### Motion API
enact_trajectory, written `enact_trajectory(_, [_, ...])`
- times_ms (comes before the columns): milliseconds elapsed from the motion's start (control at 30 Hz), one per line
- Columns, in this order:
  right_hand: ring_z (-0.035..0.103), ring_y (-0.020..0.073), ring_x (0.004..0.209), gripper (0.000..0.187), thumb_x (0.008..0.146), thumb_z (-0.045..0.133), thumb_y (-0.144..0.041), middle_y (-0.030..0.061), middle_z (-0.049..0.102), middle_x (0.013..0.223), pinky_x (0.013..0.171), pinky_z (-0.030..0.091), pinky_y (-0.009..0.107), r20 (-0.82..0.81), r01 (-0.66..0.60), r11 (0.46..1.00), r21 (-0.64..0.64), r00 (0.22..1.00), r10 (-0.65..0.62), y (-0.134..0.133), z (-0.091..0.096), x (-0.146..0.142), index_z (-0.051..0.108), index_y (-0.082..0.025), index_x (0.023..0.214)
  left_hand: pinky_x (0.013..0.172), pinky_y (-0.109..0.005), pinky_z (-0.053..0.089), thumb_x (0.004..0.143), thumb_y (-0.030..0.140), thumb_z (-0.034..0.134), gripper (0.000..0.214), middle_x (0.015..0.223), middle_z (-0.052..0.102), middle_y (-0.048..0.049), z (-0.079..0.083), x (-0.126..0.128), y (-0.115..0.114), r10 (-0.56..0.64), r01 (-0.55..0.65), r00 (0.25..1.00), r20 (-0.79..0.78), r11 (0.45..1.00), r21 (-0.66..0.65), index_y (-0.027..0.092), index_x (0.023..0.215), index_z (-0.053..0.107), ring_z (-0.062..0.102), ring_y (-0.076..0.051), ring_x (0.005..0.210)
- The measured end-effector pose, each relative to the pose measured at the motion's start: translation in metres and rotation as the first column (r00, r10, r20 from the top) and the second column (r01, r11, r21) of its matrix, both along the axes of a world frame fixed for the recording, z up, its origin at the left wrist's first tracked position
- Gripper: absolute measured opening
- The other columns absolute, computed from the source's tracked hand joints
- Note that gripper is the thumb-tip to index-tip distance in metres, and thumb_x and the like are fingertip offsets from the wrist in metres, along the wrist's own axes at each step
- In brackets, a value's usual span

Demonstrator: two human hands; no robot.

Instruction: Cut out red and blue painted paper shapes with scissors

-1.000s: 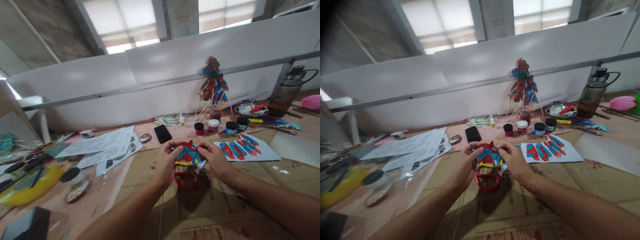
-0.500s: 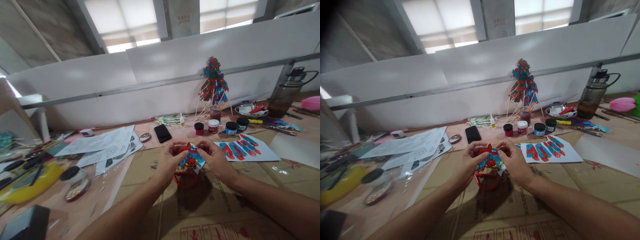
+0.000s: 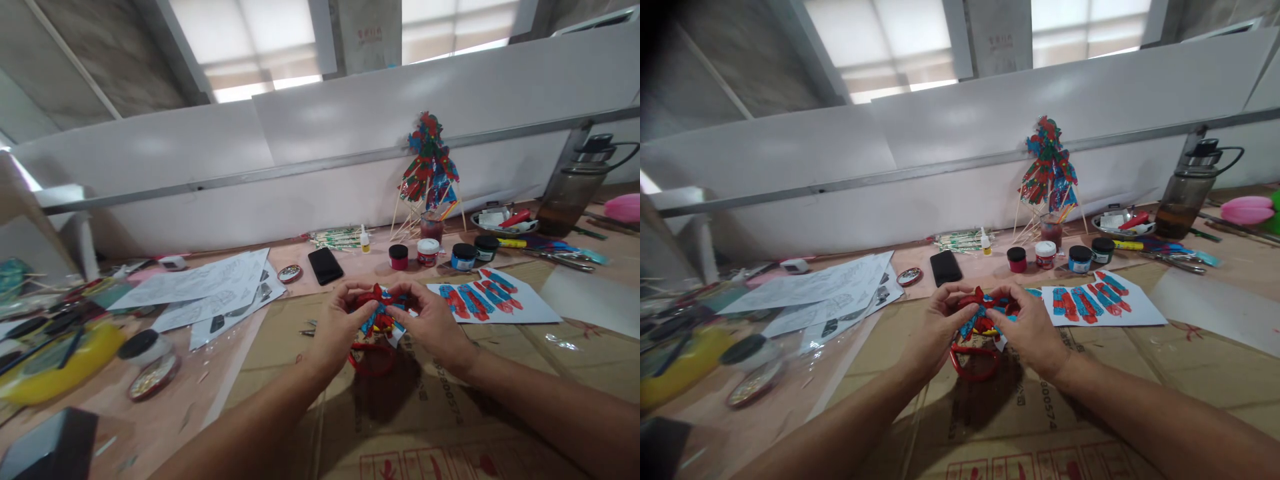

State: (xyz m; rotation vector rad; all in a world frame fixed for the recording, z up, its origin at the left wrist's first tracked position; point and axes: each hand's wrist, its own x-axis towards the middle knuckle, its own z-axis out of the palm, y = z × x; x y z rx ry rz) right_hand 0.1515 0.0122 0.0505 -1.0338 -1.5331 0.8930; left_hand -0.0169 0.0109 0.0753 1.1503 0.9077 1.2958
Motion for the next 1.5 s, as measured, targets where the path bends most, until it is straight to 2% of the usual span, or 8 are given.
enact_trajectory(200, [0.066, 0.0193, 0.081, 0.017, 0.081, 0.069, -0.028, 0.0032, 0.070, 0.091, 0.075, 0.054, 0.033, -0.006, 0.015, 1.000, -0.005, 1.000, -0.015, -0.0014, 0.0023, 0.0003, 0.066, -0.020, 0.096, 0.070, -0.027, 0.055, 0.068, 0.023, 0.077, 0.022, 0.087, 0.074, -0.0037, 0.0035, 0.0008, -0.0026, -0.020, 0.021, 0.997, -0.081, 1.000, 0.011, 0.018, 0.088, 0.068, 0.069, -0.016, 0.078])
enact_trajectory(500, [0.066, 0.0183, 0.080, 0.014, 0.082, 0.067, -0.027, 0.0020, 0.069, 0.089, 0.074, 0.054, 0.032, 0.012, 0.038, 0.999, -0.002, 0.999, -0.038, -0.0034, 0.0039, -0.0008, 0.066, -0.020, 0.094, 0.070, -0.031, 0.059, 0.072, 0.025, 0.074, 0.027, 0.088, 0.075, -0.0054, 0.0047, 0.0008, -0.0042, -0.029, 0.035, 0.976, -0.216, 0.999, 0.022, 0.017, 0.097, 0.069, 0.071, -0.019, 0.077])
enact_trajectory(600, [0.067, 0.0186, 0.081, 0.013, 0.082, 0.066, -0.027, 0.0019, 0.069, 0.089, 0.074, 0.054, 0.032, 0.006, 0.026, 1.000, -0.017, 1.000, -0.026, -0.0039, 0.0048, -0.0008, 0.065, -0.020, 0.094, 0.072, -0.033, 0.059, 0.075, 0.027, 0.072, 0.027, 0.092, 0.075, -0.0069, 0.0027, 0.0001, -0.0039, -0.030, 0.053, 0.961, -0.274, 0.996, 0.077, 0.017, 0.100, 0.070, 0.072, -0.020, 0.079])
enact_trajectory(767, [0.067, 0.0188, 0.080, 0.013, 0.082, 0.066, -0.027, 0.0019, 0.069, 0.088, 0.074, 0.054, 0.032, -0.005, 0.014, 1.000, -0.015, 1.000, -0.014, -0.0041, 0.0050, -0.0008, 0.065, -0.020, 0.093, 0.076, -0.033, 0.059, 0.076, 0.026, 0.072, 0.019, 0.095, 0.075, -0.0079, 0.0019, -0.0013, -0.0029, 0.053, 0.021, 0.918, -0.394, 0.984, 0.179, 0.018, 0.093, 0.072, 0.072, -0.021, 0.085])
enact_trajectory(1000, [0.066, 0.0193, 0.081, 0.013, 0.083, 0.065, -0.028, 0.0027, 0.069, 0.088, 0.076, 0.054, 0.033, -0.007, 0.011, 1.000, -0.020, 1.000, -0.011, -0.0052, 0.0056, -0.0007, 0.065, -0.020, 0.092, 0.072, -0.031, 0.058, 0.076, 0.026, 0.071, 0.012, 0.084, 0.072, -0.0046, 0.0017, -0.0003, -0.0028, 0.051, 0.019, 0.924, -0.379, 0.984, 0.180, 0.017, 0.084, 0.070, 0.070, -0.018, 0.075])
enact_trajectory(1267, [0.065, 0.0197, 0.081, 0.012, 0.083, 0.066, -0.031, 0.0031, 0.068, 0.088, 0.074, 0.054, 0.033, -0.013, 0.005, 1.000, -0.018, 1.000, -0.005, -0.0026, 0.0026, -0.0004, 0.066, -0.020, 0.089, 0.073, -0.031, 0.057, 0.075, 0.028, 0.073, 0.009, 0.087, 0.070, -0.0055, 0.0016, -0.0008, -0.0007, 0.127, -0.028, 0.902, -0.413, 0.971, 0.237, 0.020, 0.076, 0.074, 0.068, -0.019, 0.079])
enact_trajectory(1400, [0.065, 0.0197, 0.080, 0.013, 0.083, 0.066, -0.031, 0.0033, 0.068, 0.087, 0.074, 0.054, 0.033, -0.030, -0.001, 1.000, -0.029, 1.000, 0.000, -0.0019, 0.0022, -0.0004, 0.065, -0.020, 0.088, 0.073, -0.031, 0.056, 0.075, 0.026, 0.073, 0.007, 0.078, 0.074, -0.0038, 0.0048, -0.0001, -0.0021, 0.072, -0.001, 0.908, -0.413, 0.986, 0.169, 0.019, 0.077, 0.074, 0.069, -0.018, 0.074])
enact_trajectory(1500, [0.066, 0.0192, 0.080, 0.013, 0.082, 0.066, -0.031, 0.0029, 0.067, 0.087, 0.074, 0.054, 0.032, -0.069, -0.021, 0.998, -0.063, 0.998, 0.017, -0.0018, 0.0015, -0.0003, 0.065, -0.020, 0.089, 0.071, -0.031, 0.057, 0.074, 0.025, 0.073, 0.009, 0.077, 0.075, -0.0035, 0.0056, 0.0009, -0.0028, 0.013, 0.024, 0.936, -0.351, 0.995, 0.101, 0.019, 0.080, 0.073, 0.070, -0.019, 0.072])
